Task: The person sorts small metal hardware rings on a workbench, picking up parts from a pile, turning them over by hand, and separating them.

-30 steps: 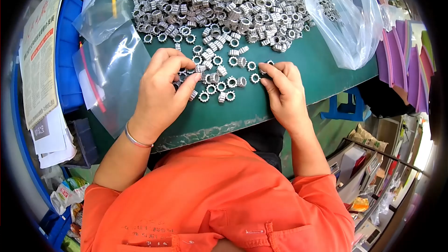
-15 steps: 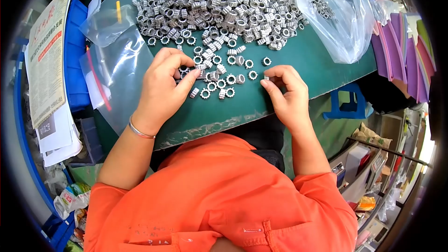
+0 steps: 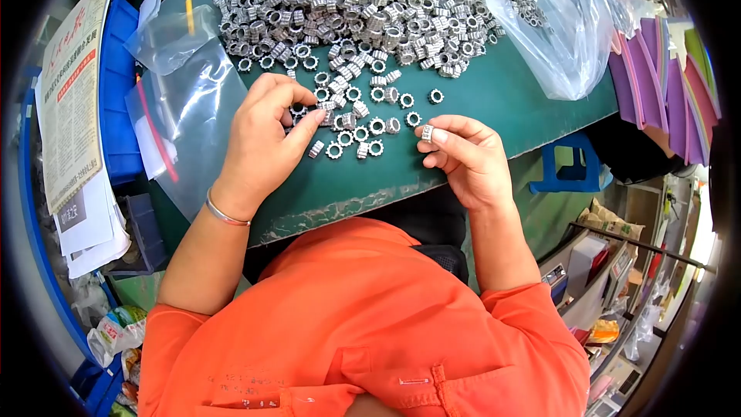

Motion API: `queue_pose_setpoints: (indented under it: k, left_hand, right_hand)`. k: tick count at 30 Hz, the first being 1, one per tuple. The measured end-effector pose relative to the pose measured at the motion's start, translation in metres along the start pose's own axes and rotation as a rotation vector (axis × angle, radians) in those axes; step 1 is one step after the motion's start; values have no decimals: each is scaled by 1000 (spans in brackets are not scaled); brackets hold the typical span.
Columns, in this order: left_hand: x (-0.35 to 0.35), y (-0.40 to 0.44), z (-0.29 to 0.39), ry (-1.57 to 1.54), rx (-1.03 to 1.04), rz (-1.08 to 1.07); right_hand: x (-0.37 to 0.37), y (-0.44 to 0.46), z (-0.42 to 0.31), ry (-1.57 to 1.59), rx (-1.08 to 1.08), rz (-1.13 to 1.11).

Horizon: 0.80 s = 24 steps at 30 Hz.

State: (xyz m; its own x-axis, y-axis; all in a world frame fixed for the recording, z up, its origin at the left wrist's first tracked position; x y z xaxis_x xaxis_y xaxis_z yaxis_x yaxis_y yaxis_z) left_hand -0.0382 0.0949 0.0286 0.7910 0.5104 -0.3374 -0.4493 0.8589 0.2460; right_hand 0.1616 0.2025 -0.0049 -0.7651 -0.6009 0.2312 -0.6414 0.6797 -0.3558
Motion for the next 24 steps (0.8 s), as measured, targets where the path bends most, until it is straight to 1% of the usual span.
queue_pose_setpoints:
  k: [5, 11, 13, 16, 23, 24]
  left_hand:
    - [0, 0, -2, -1, -9, 4]
    - [0, 0, -1, 3, -16, -1]
    - [0, 1, -1, -3, -20, -2]
    - [0, 1, -1, 10, -16, -3]
    - [1, 1, -1, -2, -3, -7]
    - [1, 1, -1, -2, -3, -7]
  right_hand:
    - [-1, 2, 5, 11, 32, -8]
    - [2, 1, 5, -28, 19, 9]
    - [0, 1, 5, -59, -59, 32]
    - [2, -1, 3, -92, -112, 64]
    - [-3, 1, 4, -15, -60, 25]
    - [-4, 1, 5, 36, -34, 26]
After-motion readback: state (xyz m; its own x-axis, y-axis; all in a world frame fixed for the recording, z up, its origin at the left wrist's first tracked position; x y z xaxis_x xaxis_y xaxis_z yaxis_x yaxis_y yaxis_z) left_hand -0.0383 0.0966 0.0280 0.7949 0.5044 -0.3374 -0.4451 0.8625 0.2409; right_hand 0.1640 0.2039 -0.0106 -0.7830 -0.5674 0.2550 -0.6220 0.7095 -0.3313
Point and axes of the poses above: each hand's wrist, its own y-axis towards the middle knuckle, its own x-axis out of the palm, z = x × y, the point moved 7 cm from there along y, towards the middle knuckle, and after that the axes turned 12 degrees about -y, right-handed, at the moved point
